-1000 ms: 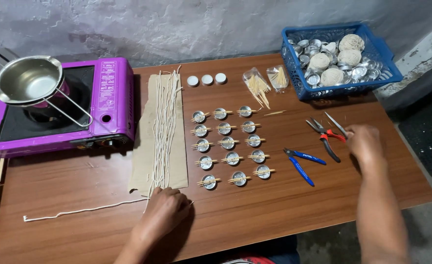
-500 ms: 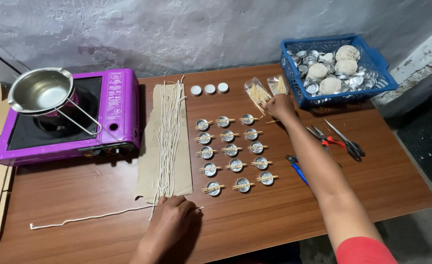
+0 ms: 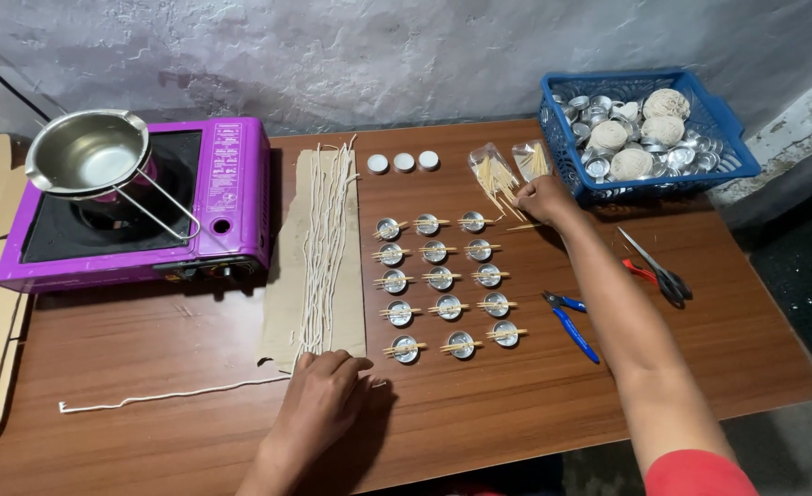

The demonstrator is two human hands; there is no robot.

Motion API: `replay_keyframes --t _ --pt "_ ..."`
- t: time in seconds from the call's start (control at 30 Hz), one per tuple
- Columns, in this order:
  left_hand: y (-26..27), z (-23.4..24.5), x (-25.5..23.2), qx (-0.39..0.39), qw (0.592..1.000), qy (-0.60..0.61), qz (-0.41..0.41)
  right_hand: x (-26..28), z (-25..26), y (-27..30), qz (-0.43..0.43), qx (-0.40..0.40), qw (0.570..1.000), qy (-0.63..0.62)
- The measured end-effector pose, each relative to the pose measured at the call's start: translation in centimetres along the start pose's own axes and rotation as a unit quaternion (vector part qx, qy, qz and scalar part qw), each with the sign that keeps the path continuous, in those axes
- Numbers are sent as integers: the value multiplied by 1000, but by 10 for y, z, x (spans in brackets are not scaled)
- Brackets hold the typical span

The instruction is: Assembling candle wicks by inserting them into metal tabs, placing them in molds, and securing them with wooden sticks.

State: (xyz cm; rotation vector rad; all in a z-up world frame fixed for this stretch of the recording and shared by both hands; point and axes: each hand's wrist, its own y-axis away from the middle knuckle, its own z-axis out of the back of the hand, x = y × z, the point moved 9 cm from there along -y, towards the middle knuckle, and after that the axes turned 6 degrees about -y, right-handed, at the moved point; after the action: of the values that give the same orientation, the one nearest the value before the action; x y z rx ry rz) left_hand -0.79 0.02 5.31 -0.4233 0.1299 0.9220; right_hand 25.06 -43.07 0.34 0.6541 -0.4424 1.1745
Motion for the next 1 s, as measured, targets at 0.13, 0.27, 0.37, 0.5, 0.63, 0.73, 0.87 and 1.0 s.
replay_keyframes --t 0.13,0.27,0.37,0.5,0.63,0.73,0.87,1.0 --pt "-2 -3 -1 8 1000 -5 -1 -6 7 6 -32 5 999 -6" --pt "-1 -3 -3 0 1000 -20 -13 -4 11 14 -35 21 999 -23" --pt "-1 -3 -3 -3 1000 -19 -11 3 16 24 -39 12 998 -40" --pt "-1 -3 -2 -15 1000 -22 -12 9 22 28 -42 -9 997 -64" --pt "-3 -2 -4 -12 1000 -19 -10 10 23 30 -31 -14 996 -77" --pt "-9 6 -8 -21 1000 -17 -7 17 26 37 -2 -18 997 -76" --pt "-27 41 -26 -130 986 101 -4 54 21 96 -1 38 984 -176" --pt "-45 30 -26 -200 953 217 70 90 -9 189 4 151 954 -260"
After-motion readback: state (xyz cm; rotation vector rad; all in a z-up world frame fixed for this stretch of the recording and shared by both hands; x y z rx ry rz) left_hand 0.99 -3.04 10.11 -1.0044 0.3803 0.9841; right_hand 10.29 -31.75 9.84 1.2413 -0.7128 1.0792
